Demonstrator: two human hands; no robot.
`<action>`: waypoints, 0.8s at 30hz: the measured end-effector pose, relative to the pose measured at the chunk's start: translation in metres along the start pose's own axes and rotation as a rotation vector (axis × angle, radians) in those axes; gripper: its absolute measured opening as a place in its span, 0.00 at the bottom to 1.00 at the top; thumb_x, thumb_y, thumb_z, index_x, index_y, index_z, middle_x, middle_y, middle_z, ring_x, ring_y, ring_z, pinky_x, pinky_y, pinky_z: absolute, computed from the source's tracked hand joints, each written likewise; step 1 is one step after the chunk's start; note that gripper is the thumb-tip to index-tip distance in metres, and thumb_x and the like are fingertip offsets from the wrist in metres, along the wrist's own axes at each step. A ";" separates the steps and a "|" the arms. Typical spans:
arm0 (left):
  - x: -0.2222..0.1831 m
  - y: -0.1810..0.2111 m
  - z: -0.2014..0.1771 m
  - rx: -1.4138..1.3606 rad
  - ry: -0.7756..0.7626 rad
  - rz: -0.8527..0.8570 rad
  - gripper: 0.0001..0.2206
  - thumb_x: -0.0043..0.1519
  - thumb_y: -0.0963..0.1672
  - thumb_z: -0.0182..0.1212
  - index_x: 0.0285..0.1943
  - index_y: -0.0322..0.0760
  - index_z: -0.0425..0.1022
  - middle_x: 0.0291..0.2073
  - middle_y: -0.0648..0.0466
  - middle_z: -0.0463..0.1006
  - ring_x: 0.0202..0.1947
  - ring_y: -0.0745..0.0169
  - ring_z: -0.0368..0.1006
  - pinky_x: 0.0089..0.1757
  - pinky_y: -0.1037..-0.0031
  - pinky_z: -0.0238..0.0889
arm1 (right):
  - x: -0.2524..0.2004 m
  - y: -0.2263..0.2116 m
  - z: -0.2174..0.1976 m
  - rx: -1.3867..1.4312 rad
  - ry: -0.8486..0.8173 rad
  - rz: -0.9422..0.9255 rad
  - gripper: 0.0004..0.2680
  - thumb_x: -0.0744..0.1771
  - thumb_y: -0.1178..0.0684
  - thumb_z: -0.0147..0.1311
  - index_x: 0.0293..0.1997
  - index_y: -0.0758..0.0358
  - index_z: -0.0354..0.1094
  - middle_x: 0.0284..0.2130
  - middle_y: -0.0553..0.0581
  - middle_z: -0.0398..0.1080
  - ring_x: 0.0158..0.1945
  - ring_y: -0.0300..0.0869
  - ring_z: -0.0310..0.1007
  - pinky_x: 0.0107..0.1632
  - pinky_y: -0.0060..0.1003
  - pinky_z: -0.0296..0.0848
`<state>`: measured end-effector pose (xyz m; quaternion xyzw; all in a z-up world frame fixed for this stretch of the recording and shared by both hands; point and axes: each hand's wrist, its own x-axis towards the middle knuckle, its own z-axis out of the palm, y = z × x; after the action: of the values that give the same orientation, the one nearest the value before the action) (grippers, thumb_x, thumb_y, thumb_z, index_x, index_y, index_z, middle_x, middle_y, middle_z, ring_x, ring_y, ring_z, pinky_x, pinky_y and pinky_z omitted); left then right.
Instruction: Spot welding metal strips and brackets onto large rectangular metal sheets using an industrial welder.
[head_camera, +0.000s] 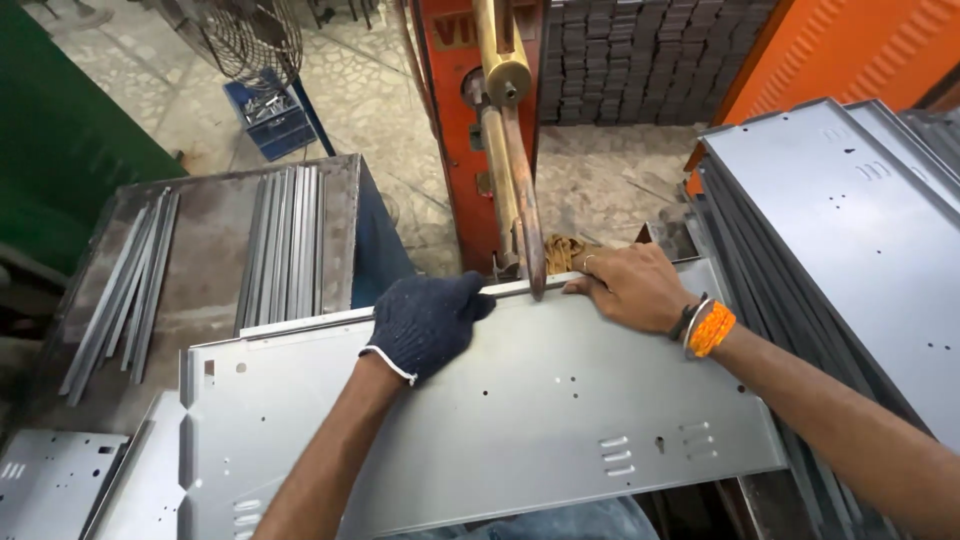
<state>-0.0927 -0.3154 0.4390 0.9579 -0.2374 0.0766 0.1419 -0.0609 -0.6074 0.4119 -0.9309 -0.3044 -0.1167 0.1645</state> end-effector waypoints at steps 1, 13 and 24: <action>0.000 0.002 0.000 0.008 0.000 0.007 0.11 0.63 0.50 0.59 0.41 0.44 0.79 0.24 0.43 0.80 0.28 0.40 0.78 0.33 0.49 0.67 | -0.001 -0.001 -0.003 0.007 -0.001 0.001 0.12 0.66 0.42 0.55 0.37 0.61 0.76 0.20 0.61 0.73 0.24 0.54 0.73 0.32 0.50 0.67; 0.000 -0.007 -0.015 0.017 -0.006 -0.055 0.15 0.63 0.56 0.59 0.39 0.49 0.82 0.24 0.46 0.80 0.27 0.42 0.79 0.33 0.53 0.69 | 0.008 -0.011 -0.001 -0.019 -0.232 0.136 0.12 0.68 0.42 0.51 0.42 0.58 0.73 0.29 0.65 0.75 0.34 0.59 0.76 0.40 0.53 0.70; -0.050 -0.066 -0.034 0.138 -0.041 -0.175 0.15 0.58 0.56 0.62 0.31 0.47 0.78 0.21 0.43 0.78 0.26 0.36 0.76 0.30 0.46 0.66 | -0.009 0.010 0.003 0.166 -0.077 -0.044 0.06 0.66 0.58 0.49 0.42 0.70 0.66 0.34 0.69 0.72 0.38 0.62 0.74 0.43 0.54 0.71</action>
<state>-0.1075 -0.2279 0.4456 0.9839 -0.1499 0.0603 0.0768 -0.0613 -0.6190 0.4040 -0.9110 -0.3394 -0.0588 0.2269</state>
